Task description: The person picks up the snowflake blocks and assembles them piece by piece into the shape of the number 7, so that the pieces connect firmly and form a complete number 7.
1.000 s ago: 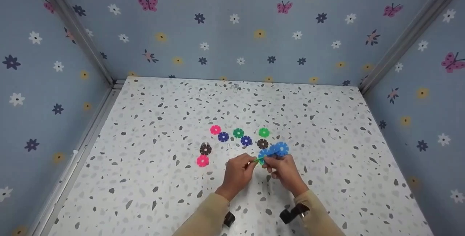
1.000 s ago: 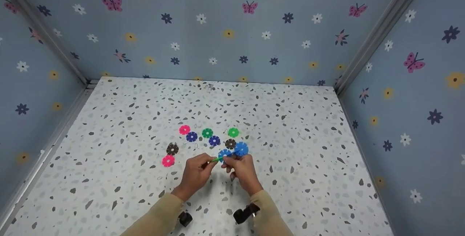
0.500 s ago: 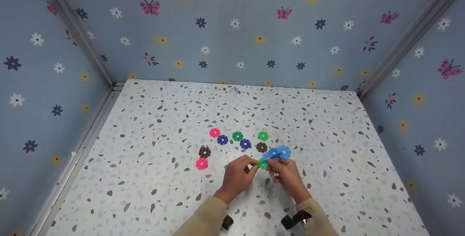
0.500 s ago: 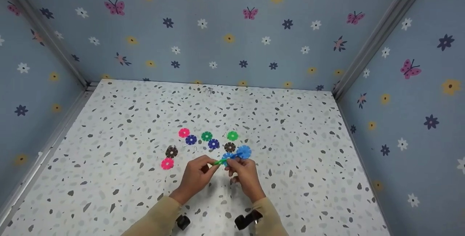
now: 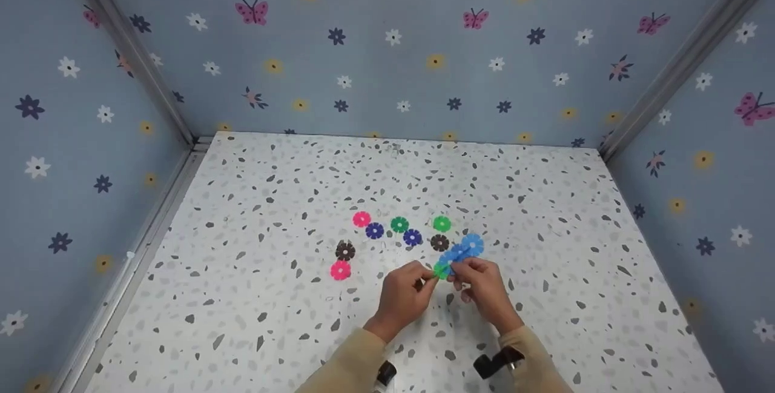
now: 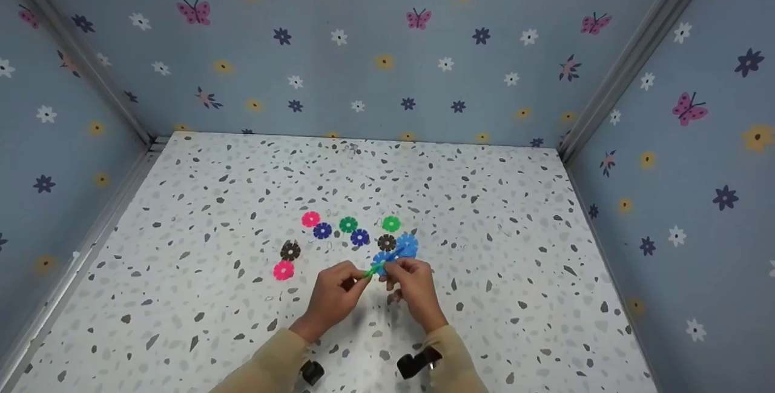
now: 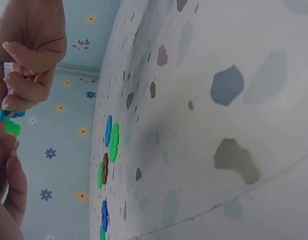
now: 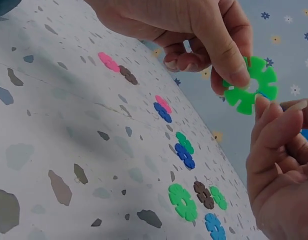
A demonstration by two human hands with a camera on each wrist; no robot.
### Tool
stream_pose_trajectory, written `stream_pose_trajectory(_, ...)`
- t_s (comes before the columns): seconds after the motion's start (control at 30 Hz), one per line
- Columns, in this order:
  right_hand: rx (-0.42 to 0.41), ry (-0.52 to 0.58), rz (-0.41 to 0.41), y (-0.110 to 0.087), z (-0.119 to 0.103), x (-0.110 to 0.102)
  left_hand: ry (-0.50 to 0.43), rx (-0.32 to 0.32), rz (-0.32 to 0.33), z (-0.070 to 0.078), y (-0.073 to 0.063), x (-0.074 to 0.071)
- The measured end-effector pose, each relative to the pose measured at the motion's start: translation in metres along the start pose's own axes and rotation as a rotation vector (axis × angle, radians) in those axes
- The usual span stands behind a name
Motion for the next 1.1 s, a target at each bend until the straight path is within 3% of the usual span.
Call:
stream_pose_trajectory(0.13,0.019,0.001,0.137,0.038,0.041,-0.019,0.022,-0.034,0.020,0.002,0.001,0.001)
stream_pose_trajectory(0.33,0.059,0.055,0.153,0.045,0.051,-0.023,-0.042,-0.124,0.063,0.001,0.000,0.001)
stream_pose_trajectory(0.43,0.069,0.072,0.151,0.045,0.052,-0.024,-0.110,-0.222,0.095,0.000,0.001,0.001)
stream_pose_trajectory(0.63,0.081,0.073,0.184,0.047,0.054,-0.025,-0.302,-0.479,0.147,-0.004,0.001,0.000)
stream_pose_trajectory(0.73,0.068,0.110,0.151,0.048,0.055,-0.024,-0.392,-0.554,0.149,0.001,0.006,-0.002)
stream_pose_trajectory(0.93,0.007,0.280,0.061,0.047,0.053,-0.020,-0.484,-0.577,0.121,0.018,0.022,-0.015)
stream_pose_trajectory(1.1,0.000,0.323,0.031,0.046,0.054,-0.020,-0.517,-0.592,0.120,0.017,0.022,-0.014)
Point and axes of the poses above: each hand's wrist, its own y-axis towards the middle knuckle, its own x-axis out of the palm, z = x × y, the point moved 3 cm from there along y, towards the middle knuckle, and after that the axes turned 14 degrees about x, right-handed, at the moved point
